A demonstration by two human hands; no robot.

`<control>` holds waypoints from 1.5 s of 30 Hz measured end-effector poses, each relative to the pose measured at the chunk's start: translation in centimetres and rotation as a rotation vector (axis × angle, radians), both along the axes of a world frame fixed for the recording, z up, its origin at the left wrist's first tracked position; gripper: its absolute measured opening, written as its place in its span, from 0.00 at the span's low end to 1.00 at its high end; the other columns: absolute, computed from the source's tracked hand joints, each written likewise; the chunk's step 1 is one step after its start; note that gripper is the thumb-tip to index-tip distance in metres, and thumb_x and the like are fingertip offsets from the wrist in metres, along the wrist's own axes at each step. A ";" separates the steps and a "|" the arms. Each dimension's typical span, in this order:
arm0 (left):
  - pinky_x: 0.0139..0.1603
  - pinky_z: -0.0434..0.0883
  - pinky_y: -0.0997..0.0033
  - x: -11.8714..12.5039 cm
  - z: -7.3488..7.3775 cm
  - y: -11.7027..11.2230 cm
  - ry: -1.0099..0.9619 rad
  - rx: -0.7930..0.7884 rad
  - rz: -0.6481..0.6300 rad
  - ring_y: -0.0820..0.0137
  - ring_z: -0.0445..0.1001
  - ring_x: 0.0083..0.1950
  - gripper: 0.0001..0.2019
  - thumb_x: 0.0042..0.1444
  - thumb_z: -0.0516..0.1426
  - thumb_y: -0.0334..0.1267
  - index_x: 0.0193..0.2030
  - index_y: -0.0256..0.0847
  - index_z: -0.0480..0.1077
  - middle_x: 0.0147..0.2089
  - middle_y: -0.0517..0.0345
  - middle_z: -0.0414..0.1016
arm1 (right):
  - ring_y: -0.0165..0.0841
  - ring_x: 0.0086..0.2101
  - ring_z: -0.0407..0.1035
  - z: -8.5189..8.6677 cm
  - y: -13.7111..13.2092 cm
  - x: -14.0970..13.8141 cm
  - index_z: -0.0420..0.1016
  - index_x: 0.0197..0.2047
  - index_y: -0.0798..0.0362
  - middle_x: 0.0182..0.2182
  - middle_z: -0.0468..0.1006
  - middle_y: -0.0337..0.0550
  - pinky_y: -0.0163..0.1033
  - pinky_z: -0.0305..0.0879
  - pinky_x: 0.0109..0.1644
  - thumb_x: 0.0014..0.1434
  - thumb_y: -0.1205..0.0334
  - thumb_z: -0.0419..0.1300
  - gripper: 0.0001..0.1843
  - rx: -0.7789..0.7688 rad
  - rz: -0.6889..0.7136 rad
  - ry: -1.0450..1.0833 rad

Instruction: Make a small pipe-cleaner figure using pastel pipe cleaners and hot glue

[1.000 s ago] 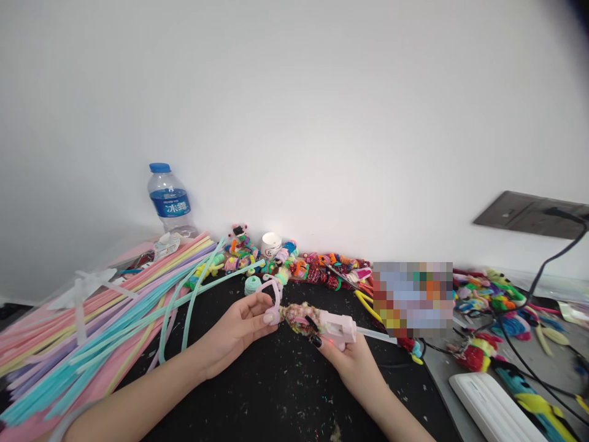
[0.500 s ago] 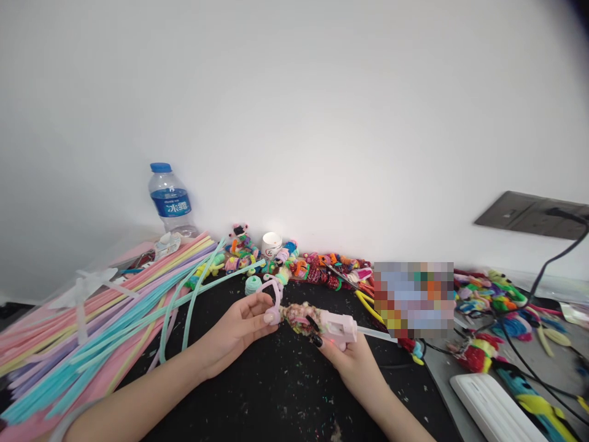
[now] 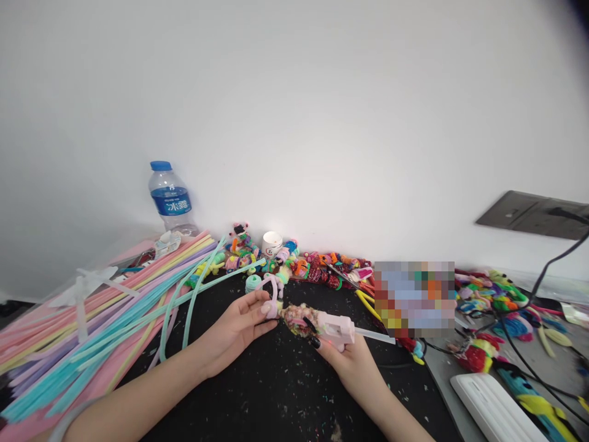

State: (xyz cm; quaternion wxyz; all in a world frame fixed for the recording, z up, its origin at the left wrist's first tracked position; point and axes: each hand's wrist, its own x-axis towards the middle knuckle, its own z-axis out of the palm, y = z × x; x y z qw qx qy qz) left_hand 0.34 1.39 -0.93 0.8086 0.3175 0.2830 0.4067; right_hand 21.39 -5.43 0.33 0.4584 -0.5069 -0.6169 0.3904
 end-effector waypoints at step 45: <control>0.51 0.67 0.64 0.1 0.3 0.0 -0.056 -0.044 -0.024 0.70 0.72 0.41 0.07 0.52 0.60 0.31 0.39 0.41 0.68 0.36 0.59 0.73 | 0.43 0.45 0.72 -0.5 -0.3 -0.2 0.75 0.48 0.52 0.46 0.77 0.48 0.48 0.65 0.52 0.57 0.59 0.59 0.16 -0.028 0.038 0.062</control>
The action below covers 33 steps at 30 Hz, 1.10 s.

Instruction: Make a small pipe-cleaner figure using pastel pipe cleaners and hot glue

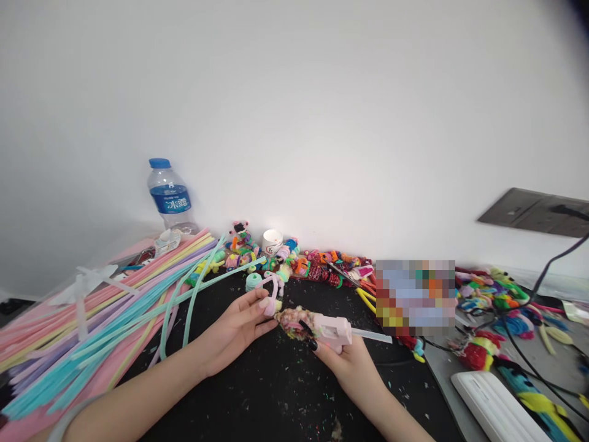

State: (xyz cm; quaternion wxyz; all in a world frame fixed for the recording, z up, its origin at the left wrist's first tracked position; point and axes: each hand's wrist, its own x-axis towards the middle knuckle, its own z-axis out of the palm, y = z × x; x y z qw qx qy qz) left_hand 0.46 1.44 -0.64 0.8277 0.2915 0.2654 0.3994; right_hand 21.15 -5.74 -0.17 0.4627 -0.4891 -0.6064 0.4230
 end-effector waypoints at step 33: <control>0.52 0.66 0.63 -0.3 -0.5 -0.1 -0.028 -0.013 -0.014 0.70 0.72 0.43 0.08 0.53 0.59 0.31 0.41 0.41 0.69 0.38 0.58 0.73 | 0.45 0.47 0.71 0.4 0.1 0.0 0.76 0.47 0.51 0.46 0.78 0.47 0.50 0.64 0.53 0.56 0.59 0.60 0.15 0.034 -0.037 -0.007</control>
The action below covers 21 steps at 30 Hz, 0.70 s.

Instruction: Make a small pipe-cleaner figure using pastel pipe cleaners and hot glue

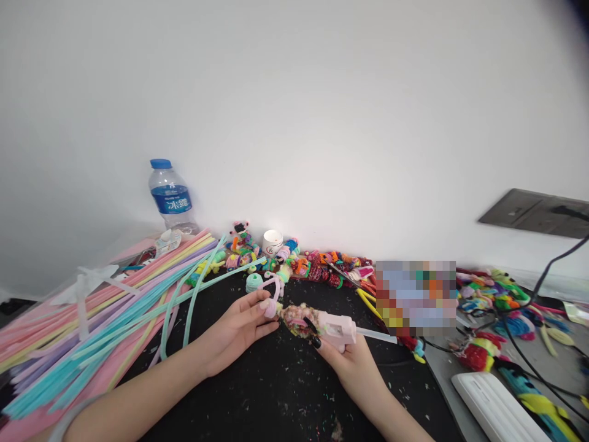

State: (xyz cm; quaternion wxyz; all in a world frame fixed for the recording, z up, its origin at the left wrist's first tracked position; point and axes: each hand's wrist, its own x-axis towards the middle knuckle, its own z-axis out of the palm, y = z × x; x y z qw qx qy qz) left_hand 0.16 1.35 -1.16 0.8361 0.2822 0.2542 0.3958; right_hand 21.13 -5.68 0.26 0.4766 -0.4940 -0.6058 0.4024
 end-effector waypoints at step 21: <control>0.45 0.65 0.73 0.4 1.1 -0.3 0.383 0.339 0.218 0.73 0.66 0.40 0.06 0.51 0.61 0.37 0.34 0.41 0.68 0.34 0.62 0.66 | 0.37 0.30 0.69 -0.2 0.0 1.3 0.69 0.43 0.52 0.33 0.71 0.43 0.37 0.61 0.31 0.57 0.61 0.54 0.10 0.189 -0.250 -0.926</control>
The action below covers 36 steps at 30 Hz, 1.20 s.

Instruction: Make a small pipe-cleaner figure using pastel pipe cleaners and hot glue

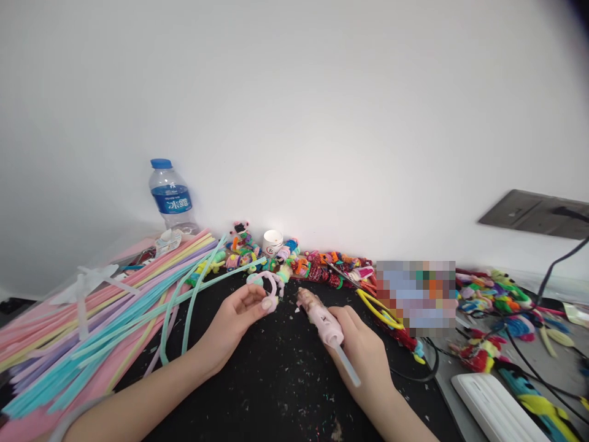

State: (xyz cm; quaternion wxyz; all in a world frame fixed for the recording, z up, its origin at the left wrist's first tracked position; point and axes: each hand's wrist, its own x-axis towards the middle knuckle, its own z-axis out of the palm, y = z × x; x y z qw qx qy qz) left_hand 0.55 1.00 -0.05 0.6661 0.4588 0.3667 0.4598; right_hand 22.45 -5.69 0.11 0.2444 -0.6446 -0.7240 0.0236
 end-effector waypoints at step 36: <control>0.48 0.66 0.68 0.5 0.2 -1.6 0.265 0.224 -0.349 0.66 0.71 0.42 0.07 0.47 0.62 0.34 0.35 0.40 0.70 0.36 0.58 0.72 | 0.35 0.28 0.60 0.3 -1.3 -2.4 0.61 0.27 0.53 0.25 0.67 0.41 0.40 0.54 0.32 0.60 0.68 0.50 0.10 0.193 0.239 0.090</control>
